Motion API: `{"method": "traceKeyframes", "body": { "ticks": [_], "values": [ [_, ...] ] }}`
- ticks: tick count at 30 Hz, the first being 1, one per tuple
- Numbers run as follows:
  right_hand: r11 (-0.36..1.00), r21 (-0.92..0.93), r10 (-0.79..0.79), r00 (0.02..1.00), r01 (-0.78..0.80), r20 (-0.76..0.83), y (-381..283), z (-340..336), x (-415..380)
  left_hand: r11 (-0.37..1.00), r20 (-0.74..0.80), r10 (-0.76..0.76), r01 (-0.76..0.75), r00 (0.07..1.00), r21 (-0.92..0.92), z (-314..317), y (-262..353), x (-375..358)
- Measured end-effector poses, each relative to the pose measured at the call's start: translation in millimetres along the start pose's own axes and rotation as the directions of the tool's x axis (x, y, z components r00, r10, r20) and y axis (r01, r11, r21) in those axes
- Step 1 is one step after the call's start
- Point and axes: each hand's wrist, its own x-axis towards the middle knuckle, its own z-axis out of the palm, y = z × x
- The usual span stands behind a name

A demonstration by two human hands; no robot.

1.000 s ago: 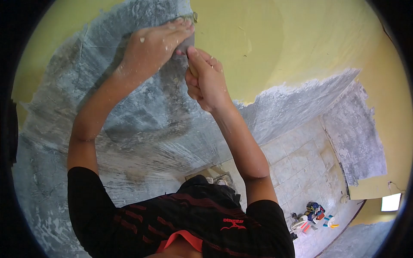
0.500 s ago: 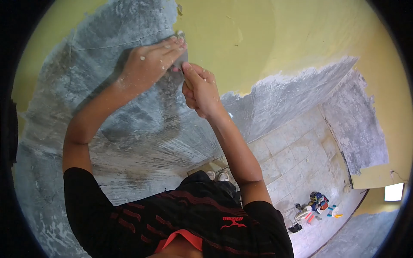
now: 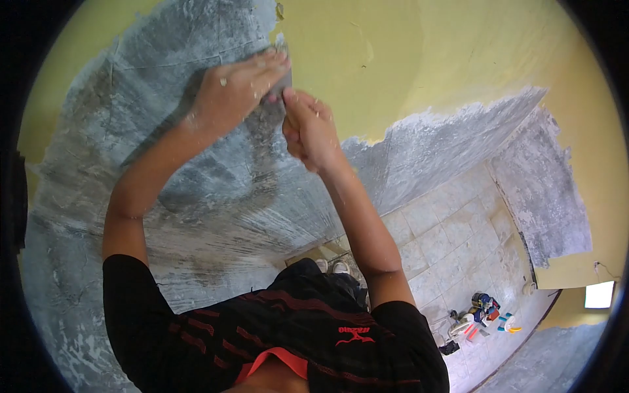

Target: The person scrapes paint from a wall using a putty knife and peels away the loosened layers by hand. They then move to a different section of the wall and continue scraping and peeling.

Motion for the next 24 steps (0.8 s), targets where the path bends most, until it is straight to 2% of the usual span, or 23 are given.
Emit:
{"method": "traceKeyframes", "body": {
  "ticks": [5, 7, 8, 10, 13, 16, 19, 24],
  "values": [
    [0.998, 0.038, -0.05, 0.995, 0.048, 0.08, -31, 19, 10, 0.996, -0.039, -0.026, 0.029, 0.999, 0.08, -22, -16, 25],
    [1.0, 0.014, -0.019, 1.0, 0.019, -0.023, -17, 16, -1, 0.996, 0.015, 0.011, -0.012, 1.0, 0.093, -16, -6, 13],
    [1.0, 0.01, -0.023, 0.999, 0.023, -0.023, -8, 11, -4, 0.995, 0.01, 0.011, -0.012, 1.0, 0.094, -9, 1, 6],
    [0.999, 0.001, 0.039, 0.999, -0.039, -0.016, 4, 4, -9, 0.999, 0.01, -0.003, 0.002, 1.0, 0.034, -1, 15, -6],
    [0.998, -0.065, 0.016, 1.0, -0.017, -0.017, -6, 2, -5, 0.999, -0.005, -0.046, 0.046, 0.999, -0.028, -4, 8, -3],
    [0.999, -0.05, 0.01, 1.0, -0.009, 0.024, -19, 7, -1, 0.999, -0.001, -0.038, 0.038, 0.999, -0.015, -12, -1, 9],
    [1.0, -0.022, 0.001, 1.0, -0.002, -0.032, -7, 9, -3, 0.998, 0.003, -0.054, 0.055, 0.999, -0.012, -8, 6, 4],
    [0.999, -0.032, 0.041, 0.999, -0.041, 0.009, -7, 4, -10, 0.997, 0.013, -0.04, 0.041, 0.999, -0.058, -9, 9, -1]
  ]
}}
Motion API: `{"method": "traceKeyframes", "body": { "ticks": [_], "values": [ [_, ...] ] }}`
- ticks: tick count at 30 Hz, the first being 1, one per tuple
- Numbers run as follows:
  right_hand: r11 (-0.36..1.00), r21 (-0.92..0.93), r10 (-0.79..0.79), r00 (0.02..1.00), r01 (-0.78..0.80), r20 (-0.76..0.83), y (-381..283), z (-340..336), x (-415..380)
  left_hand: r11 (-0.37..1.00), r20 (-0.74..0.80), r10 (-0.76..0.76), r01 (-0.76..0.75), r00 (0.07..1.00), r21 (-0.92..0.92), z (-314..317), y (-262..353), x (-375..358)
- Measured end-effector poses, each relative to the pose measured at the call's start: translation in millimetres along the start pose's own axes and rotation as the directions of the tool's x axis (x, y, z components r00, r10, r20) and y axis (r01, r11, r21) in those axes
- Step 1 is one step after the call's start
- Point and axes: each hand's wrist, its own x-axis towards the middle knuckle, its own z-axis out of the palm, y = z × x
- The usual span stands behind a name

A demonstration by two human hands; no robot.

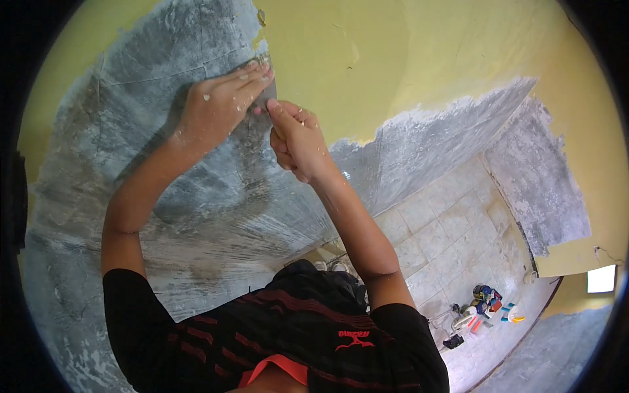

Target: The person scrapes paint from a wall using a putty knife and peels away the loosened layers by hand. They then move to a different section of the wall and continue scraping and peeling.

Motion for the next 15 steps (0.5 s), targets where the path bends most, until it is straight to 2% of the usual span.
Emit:
{"method": "traceKeyframes", "body": {
  "ticks": [2, 9, 11, 15],
  "values": [
    [1.0, -0.007, -0.026, 1.0, 0.026, 0.012, -15, 7, 2, 1.0, -0.002, -0.01, 0.01, 1.0, -0.002, -5, -5, 5],
    [0.999, 0.019, -0.03, 0.999, 0.029, 0.028, 9, -2, -1, 1.0, 0.017, -0.004, 0.003, 1.0, 0.015, 1, 0, -6],
    [0.999, -0.026, -0.037, 0.999, 0.038, 0.018, 2, -1, 2, 1.0, 0.007, 0.003, -0.003, 1.0, 0.006, 0, -5, -4],
    [0.998, -0.027, -0.05, 0.998, 0.052, 0.048, -16, 7, 8, 0.996, -0.023, -0.001, 0.003, 1.0, 0.084, -11, -9, 10]
  ]
}}
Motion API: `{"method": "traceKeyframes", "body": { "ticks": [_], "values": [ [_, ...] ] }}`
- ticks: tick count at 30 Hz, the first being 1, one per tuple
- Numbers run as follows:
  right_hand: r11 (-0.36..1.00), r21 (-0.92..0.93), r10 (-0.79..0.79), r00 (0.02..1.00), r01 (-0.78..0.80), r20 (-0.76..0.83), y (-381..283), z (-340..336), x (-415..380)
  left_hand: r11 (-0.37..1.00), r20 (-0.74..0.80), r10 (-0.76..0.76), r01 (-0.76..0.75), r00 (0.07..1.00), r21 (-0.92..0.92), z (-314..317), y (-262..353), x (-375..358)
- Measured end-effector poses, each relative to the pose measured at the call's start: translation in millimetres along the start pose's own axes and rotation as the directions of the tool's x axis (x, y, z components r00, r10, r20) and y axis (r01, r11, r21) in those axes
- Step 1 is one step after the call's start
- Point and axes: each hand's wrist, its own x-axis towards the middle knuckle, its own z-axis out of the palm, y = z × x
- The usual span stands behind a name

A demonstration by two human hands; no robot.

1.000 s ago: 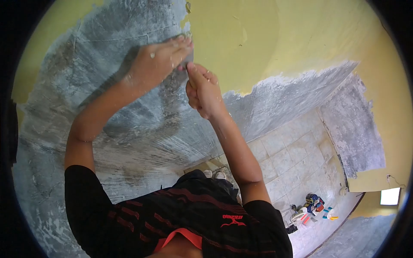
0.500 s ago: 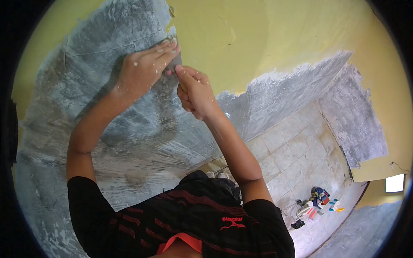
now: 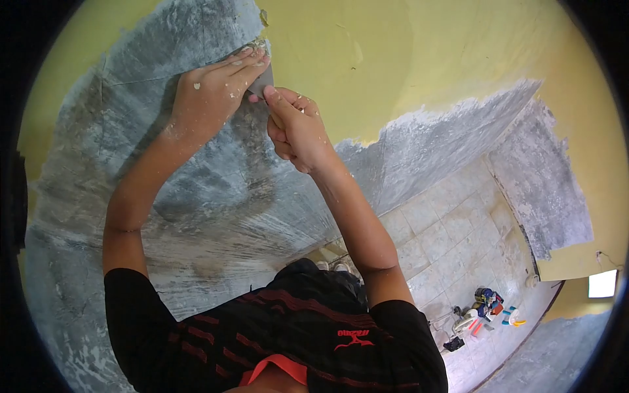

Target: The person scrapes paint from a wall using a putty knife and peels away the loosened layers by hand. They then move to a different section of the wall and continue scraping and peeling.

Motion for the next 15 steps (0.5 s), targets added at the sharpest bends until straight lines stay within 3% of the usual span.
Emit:
{"method": "traceKeyframes", "body": {
  "ticks": [7, 15],
  "values": [
    [0.999, 0.022, 0.023, 0.999, -0.023, -0.026, 19, -3, -8, 0.996, 0.045, -0.013, 0.016, 0.999, -0.083, 6, 7, -14],
    [0.998, 0.067, -0.017, 1.0, 0.018, -0.019, 21, 2, -4, 0.998, 0.037, -0.041, 0.043, 0.998, -0.048, 3, 8, -12]
  ]
}}
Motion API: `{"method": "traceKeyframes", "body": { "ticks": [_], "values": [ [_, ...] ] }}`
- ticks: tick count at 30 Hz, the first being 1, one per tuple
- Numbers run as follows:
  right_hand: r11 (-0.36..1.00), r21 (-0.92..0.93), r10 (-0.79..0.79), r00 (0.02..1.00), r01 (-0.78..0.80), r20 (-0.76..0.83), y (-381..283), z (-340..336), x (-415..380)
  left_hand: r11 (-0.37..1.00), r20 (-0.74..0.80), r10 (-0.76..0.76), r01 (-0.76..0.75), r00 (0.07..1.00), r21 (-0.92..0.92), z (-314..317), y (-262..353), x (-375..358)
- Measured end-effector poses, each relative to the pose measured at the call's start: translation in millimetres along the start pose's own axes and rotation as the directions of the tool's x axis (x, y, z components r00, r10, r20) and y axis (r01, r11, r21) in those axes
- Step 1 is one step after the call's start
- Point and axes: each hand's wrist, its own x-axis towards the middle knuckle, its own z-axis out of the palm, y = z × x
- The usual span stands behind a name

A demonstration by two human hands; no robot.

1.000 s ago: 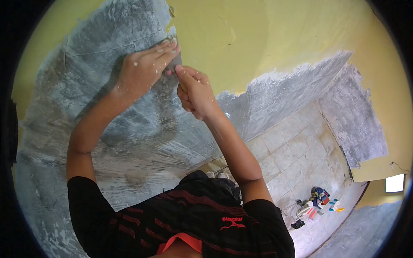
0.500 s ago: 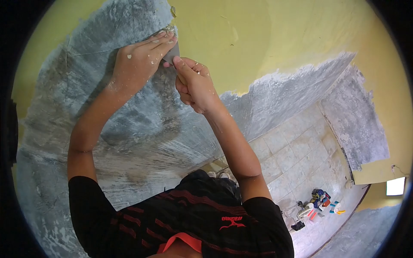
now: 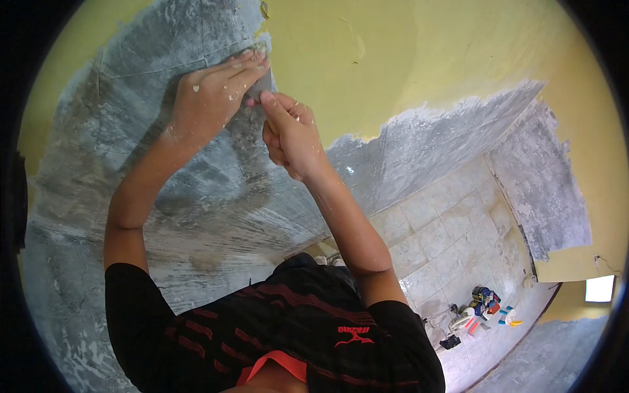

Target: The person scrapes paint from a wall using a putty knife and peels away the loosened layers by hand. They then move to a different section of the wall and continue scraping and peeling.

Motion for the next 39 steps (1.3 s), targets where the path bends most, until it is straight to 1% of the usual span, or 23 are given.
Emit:
{"method": "traceKeyframes", "body": {
  "ticks": [2, 4, 6, 7, 9, 10, 11, 13, 14, 16, 18, 19, 21, 23, 25, 27, 29, 30, 32, 33, 35, 39],
  "values": [
    [0.998, -0.02, 0.051, 0.999, -0.051, -0.001, 4, -3, -6, 1.0, 0.021, -0.015, 0.015, 1.0, -0.003, 3, 0, -3],
    [0.998, -0.038, 0.049, 0.999, -0.049, 0.0, 1, -4, -3, 0.999, 0.008, 0.015, -0.015, 1.0, -0.036, 3, -2, -5],
    [0.997, -0.055, 0.046, 0.999, -0.045, 0.004, -7, -3, 2, 1.0, -0.022, 0.005, -0.006, 1.0, -0.014, -2, -10, 6],
    [0.999, -0.031, 0.03, 0.999, -0.029, 0.031, -11, -2, 4, 1.0, -0.05, -0.003, 0.003, 0.999, 0.006, -4, -11, 9],
    [1.0, -0.005, 0.014, 0.998, -0.014, 0.064, -12, 1, 5, 1.0, -0.053, 0.004, -0.003, 0.999, 0.019, -4, -10, 9],
    [1.0, -0.014, 0.021, 0.999, -0.02, 0.029, -9, 2, 2, 1.0, -0.057, 0.014, -0.012, 0.998, 0.026, -4, -9, 8],
    [0.999, -0.023, 0.025, 1.0, -0.025, -0.006, -6, 3, -2, 1.0, -0.055, 0.012, -0.011, 0.998, 0.028, -4, -6, 4],
    [0.999, 0.001, 0.046, 0.999, -0.046, 0.012, 1, -3, -6, 1.0, 0.045, -0.005, 0.007, 0.999, -0.025, -1, 1, -3],
    [0.997, 0.023, 0.072, 0.997, -0.073, 0.028, 2, -6, -6, 1.0, 0.041, -0.006, 0.007, 0.999, -0.018, 0, -1, -2],
    [0.999, 0.005, 0.048, 0.998, -0.048, 0.03, -6, -6, 2, 1.0, -0.033, -0.002, 0.001, 0.999, -0.016, 0, -4, 2],
    [0.999, -0.009, 0.031, 0.999, -0.031, 0.028, -16, -1, 7, 1.0, -0.034, 0.002, -0.001, 0.999, 0.011, -11, -10, 19],
    [1.0, 0.017, 0.012, 0.998, -0.013, 0.06, -24, 4, 8, 0.999, -0.036, 0.006, -0.005, 0.999, 0.039, -16, -11, 26],
    [0.999, 0.046, -0.003, 0.996, -0.001, 0.092, -23, 8, 6, 0.999, -0.009, 0.004, -0.004, 1.0, 0.043, -15, -11, 24],
    [0.995, 0.085, 0.043, 0.999, -0.044, 0.018, -12, 7, -1, 0.999, 0.011, 0.004, -0.004, 1.0, 0.051, -12, -9, 19],
    [0.995, 0.083, 0.059, 0.998, -0.062, 0.037, -5, -3, -1, 0.999, 0.068, 0.024, -0.021, 0.997, -0.039, -6, -4, 10],
    [0.992, 0.085, 0.085, 0.995, -0.089, 0.053, -6, -5, 1, 0.998, 0.06, 0.046, -0.043, 0.997, -0.041, -6, -6, 10],
    [0.999, 0.005, 0.042, 0.999, -0.042, 0.027, -17, 0, 7, 0.998, 0.03, 0.053, -0.054, 0.998, 0.034, -11, -13, 21],
    [0.999, 0.006, 0.046, 0.999, -0.046, 0.025, -22, 3, 10, 0.998, 0.033, 0.051, -0.052, 0.998, 0.031, -15, -14, 26],
    [0.998, 0.06, -0.012, 0.996, 0.006, 0.089, -27, 5, 14, 0.998, 0.015, 0.015, -0.016, 1.0, 0.061, -19, -15, 32],
    [0.998, 0.061, -0.014, 0.996, 0.008, 0.086, -25, 4, 12, 0.998, 0.015, 0.018, -0.019, 1.0, 0.06, -17, -14, 31],
    [0.998, 0.051, 0.044, 0.999, -0.044, 0.016, -15, 1, 4, 0.998, 0.034, 0.03, -0.032, 0.999, 0.057, -9, -9, 21],
    [0.996, 0.053, 0.066, 0.996, -0.069, 0.067, -4, -11, 2, 0.999, 0.051, 0.04, -0.039, 0.998, -0.013, -1, -4, 9]
  ]
}}
